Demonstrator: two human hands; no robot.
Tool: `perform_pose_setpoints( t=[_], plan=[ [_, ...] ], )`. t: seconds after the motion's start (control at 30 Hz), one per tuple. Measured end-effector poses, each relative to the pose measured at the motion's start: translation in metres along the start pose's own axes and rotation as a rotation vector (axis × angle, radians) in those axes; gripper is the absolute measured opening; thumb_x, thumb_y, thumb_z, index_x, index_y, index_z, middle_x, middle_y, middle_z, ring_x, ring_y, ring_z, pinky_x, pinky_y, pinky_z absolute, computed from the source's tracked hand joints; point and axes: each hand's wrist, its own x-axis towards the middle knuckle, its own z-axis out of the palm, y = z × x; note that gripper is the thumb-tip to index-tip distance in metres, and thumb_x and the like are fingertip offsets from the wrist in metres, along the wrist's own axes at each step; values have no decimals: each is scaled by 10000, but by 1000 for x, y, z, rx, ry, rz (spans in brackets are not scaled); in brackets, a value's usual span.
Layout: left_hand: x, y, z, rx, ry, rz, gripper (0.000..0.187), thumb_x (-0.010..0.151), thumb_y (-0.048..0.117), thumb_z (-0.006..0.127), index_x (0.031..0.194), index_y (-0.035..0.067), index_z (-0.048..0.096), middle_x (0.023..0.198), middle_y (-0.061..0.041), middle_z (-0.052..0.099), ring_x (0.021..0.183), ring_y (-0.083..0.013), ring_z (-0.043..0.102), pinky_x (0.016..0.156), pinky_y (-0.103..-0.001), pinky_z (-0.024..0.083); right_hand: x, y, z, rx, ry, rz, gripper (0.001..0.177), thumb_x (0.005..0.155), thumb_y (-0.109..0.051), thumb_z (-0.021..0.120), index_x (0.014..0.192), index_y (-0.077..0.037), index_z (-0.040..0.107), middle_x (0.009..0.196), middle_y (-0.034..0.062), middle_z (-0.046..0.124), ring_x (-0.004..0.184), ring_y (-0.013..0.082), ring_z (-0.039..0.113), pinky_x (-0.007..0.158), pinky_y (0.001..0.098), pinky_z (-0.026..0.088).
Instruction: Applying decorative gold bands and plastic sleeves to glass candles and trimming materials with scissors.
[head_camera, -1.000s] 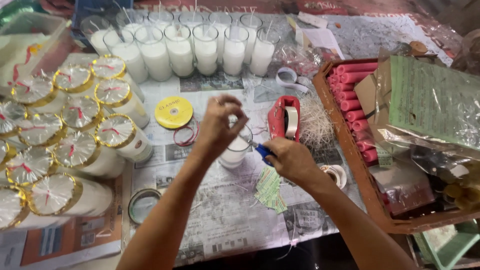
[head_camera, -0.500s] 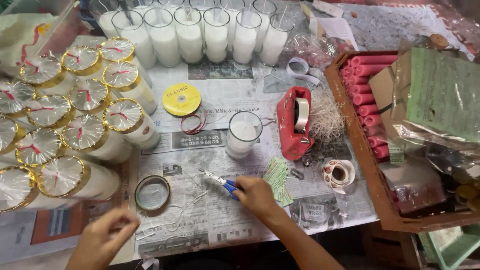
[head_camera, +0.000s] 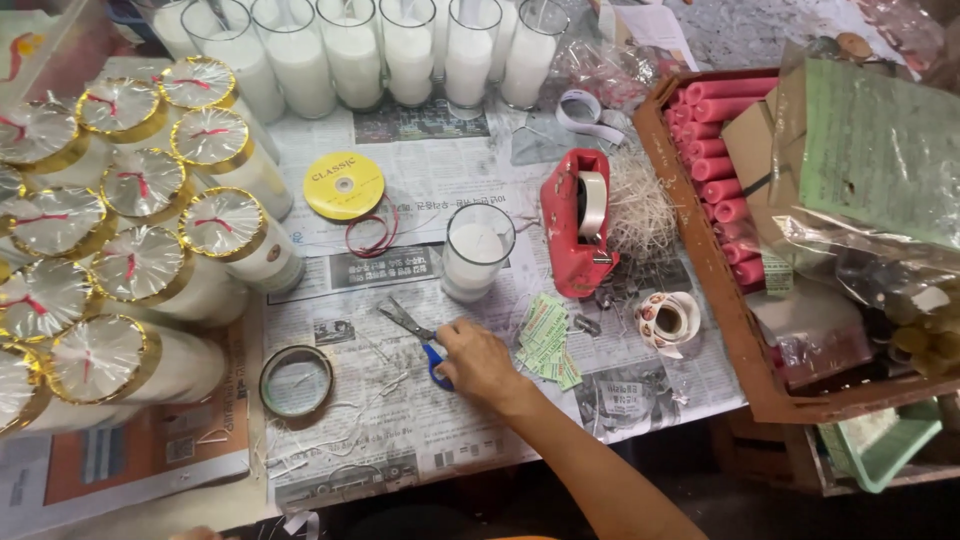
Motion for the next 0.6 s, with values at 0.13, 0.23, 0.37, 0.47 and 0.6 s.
perform_pose_setpoints(
  t=[0.13,0.23,0.37,0.47,0.6],
  plan=[
    [-81,121,-99,54,-13,15,422,882,706,484,935,376,742,888,49,807,959,-157,779,821,-292,558,-19,18,15,105,408,-434,204,836,-126,780,964,-98,622,912,98,683,857,325,647,639,461,544],
    [-117,196,-121,-12,164,232,350,922,642,518,908,317,645,913,25,760,910,-230,727,755,-404,558,-42,32,-11,220,572,-380,126,924,-58,642,1015,-102,719,949,96,751,880,276,719,730,352,610],
    [-139,309,-142,-408,560,922,374,885,269,749,1181,46,704,1138,-163,724,1011,-275,695,924,-350,613,-50,107,-17,367,624,259,153,960,-151,667,1099,-104,709,1075,74,716,835,163,686,738,240,621],
    [-88,355,-102,21,617,965,736,826,539,742,1470,288,487,1624,-107,348,1455,-458,316,1050,-614,361,-44,152,-13,154,506,425,595,873,-489,720,1367,-172,620,1226,132,599,1114,361,624,814,552,532],
    [-53,350,-77,49,545,884,635,859,569,678,1416,298,535,1590,-52,419,1484,-425,303,1075,-665,335,-45,140,-23,168,378,452,728,854,-468,774,1460,-140,537,1362,141,581,1216,288,581,946,447,544]
  ],
)
